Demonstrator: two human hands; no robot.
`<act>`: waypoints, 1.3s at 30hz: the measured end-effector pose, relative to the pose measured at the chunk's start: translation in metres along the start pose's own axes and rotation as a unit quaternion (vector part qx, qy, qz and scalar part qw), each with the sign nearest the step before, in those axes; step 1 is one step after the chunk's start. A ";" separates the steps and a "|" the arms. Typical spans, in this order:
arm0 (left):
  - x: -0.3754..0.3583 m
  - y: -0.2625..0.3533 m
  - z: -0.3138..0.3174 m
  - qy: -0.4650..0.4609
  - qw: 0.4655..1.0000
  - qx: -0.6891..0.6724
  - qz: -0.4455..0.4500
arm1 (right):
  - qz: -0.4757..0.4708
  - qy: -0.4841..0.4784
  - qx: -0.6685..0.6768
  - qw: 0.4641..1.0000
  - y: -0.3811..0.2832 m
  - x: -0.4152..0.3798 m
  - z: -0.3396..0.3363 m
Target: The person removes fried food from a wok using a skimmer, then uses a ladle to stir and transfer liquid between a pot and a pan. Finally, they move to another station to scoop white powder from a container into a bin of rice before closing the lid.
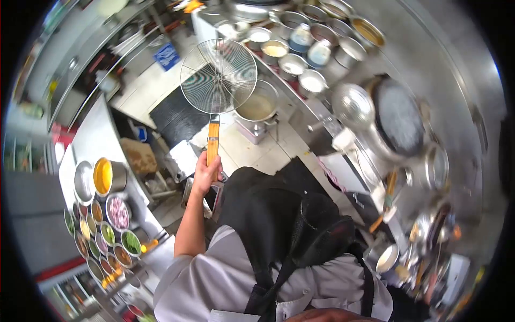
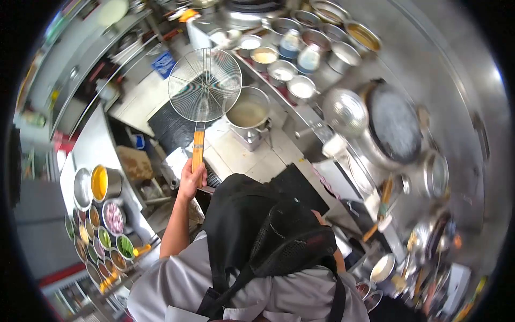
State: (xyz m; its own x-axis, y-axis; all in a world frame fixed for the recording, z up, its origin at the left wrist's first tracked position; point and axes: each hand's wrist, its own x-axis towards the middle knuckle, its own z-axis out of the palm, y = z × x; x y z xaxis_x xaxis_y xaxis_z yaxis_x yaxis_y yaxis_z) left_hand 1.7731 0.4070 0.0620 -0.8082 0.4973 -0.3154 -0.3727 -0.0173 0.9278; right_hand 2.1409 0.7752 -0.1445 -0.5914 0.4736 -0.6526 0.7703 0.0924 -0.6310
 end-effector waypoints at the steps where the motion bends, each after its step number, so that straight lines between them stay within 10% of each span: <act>1: 0.000 0.007 -0.002 0.020 1.000 -0.019 0.013 | -0.069 -0.018 -0.082 0.994 -0.018 0.025 -0.001; 3: 0.001 0.009 -0.017 0.069 0.997 -0.031 0.031 | -0.210 -0.057 -0.177 0.960 -0.070 0.069 -0.001; 5: -0.003 0.011 -0.030 0.122 0.990 -0.048 0.049 | -0.050 -0.251 0.113 0.960 -0.200 0.071 -0.002; 10: 0.007 0.007 -0.079 0.216 0.973 -0.056 0.062 | -0.175 -0.260 0.165 0.935 -0.375 0.099 0.047; 18: 0.095 0.019 -0.202 0.256 0.963 -0.067 0.049 | -0.138 -0.284 0.065 0.947 -0.371 0.252 0.152; 39: 0.574 0.333 -0.347 0.031 0.993 -0.022 0.115 | -0.070 -0.169 0.137 0.974 -0.734 0.395 0.277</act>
State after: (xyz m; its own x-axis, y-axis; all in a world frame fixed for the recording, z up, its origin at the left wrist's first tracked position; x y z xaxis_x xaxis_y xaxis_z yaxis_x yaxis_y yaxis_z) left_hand 1.0264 0.3858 0.1210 -0.9003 0.4215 -0.1086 -0.1933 -0.1635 0.9674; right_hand 1.2760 0.6513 -0.0552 -0.7661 0.1544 -0.6239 0.6116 -0.1234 -0.7815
